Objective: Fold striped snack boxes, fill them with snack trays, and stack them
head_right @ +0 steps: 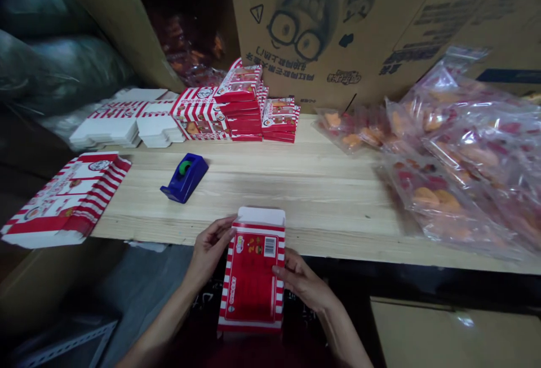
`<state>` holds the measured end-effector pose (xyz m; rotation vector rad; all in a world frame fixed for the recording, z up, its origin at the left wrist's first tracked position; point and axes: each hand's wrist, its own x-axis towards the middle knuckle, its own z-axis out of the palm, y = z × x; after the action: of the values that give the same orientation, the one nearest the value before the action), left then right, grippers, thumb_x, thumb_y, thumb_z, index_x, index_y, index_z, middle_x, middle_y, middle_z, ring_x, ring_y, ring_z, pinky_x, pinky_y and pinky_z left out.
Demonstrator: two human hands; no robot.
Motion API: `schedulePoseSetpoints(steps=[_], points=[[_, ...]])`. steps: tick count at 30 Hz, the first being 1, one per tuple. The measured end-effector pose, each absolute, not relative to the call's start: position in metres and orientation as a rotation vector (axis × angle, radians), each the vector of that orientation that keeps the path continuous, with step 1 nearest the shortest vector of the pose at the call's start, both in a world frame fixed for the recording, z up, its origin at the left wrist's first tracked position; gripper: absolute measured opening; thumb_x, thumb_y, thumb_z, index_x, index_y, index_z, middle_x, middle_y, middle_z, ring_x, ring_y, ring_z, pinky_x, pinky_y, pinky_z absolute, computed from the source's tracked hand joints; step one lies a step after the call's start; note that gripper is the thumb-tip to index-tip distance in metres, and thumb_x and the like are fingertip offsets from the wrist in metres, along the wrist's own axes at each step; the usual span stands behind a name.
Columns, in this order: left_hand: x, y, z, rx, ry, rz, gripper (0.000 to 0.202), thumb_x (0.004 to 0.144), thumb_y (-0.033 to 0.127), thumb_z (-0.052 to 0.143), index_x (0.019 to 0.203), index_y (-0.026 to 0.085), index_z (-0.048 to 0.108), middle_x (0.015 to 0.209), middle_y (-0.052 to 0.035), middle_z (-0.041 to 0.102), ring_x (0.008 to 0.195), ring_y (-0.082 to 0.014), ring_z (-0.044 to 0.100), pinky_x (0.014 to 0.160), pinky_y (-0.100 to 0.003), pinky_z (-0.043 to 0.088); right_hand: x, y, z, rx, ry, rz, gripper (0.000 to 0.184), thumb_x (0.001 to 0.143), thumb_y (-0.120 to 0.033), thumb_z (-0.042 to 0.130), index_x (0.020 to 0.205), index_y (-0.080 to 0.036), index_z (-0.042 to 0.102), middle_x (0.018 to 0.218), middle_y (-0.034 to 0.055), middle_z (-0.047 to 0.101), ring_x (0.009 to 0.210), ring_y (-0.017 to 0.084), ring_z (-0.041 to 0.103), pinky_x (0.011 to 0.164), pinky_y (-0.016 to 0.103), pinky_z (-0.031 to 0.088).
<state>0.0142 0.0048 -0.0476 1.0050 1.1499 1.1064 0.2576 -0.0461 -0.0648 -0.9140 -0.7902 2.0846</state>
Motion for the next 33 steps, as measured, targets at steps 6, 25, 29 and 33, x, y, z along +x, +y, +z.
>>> schedulePoseSetpoints(steps=[6,25,29,33], points=[[0.007,0.006,-0.045,1.108,1.206,1.070,0.025,0.092,0.042,0.071,0.100,0.019,0.076,0.111,-0.0060,0.074,0.096,-0.0191,0.068,0.084,-0.027,0.052,0.259,-0.049,-0.053,-0.868,-0.951,2.123,0.044,0.092,-0.040,0.075,0.134,-0.033,0.067,0.137,0.0068,0.072,0.127,0.029,0.066,0.114,0.055,0.046],[0.013,0.021,-0.034,1.153,1.138,0.960,0.023,0.090,0.041,0.073,0.098,0.018,0.073,0.099,-0.0049,0.071,0.085,-0.0163,0.063,0.077,-0.026,0.047,0.261,-0.017,-0.038,-1.188,-1.038,1.326,0.019,0.091,-0.044,0.075,0.101,-0.028,0.075,0.099,0.0017,0.074,0.094,0.019,0.068,0.087,0.030,0.053],[0.008,0.034,-0.021,1.287,1.069,0.924,0.024,0.093,0.041,0.070,0.094,0.017,0.070,0.088,-0.0025,0.065,0.079,-0.0147,0.056,0.072,-0.025,0.043,0.263,-0.007,-0.032,-1.185,-1.065,1.302,0.021,0.089,-0.046,0.076,0.096,-0.026,0.074,0.092,0.0005,0.070,0.084,0.017,0.063,0.078,0.028,0.050],[0.003,0.024,-0.032,1.287,1.050,0.862,0.025,0.094,0.042,0.068,0.088,0.018,0.067,0.079,0.0005,0.058,0.073,-0.0134,0.050,0.069,-0.025,0.041,0.263,-0.013,-0.043,-1.203,-1.023,1.406,0.023,0.086,-0.047,0.079,0.089,-0.025,0.075,0.084,0.0003,0.069,0.081,0.018,0.062,0.078,0.030,0.049]])
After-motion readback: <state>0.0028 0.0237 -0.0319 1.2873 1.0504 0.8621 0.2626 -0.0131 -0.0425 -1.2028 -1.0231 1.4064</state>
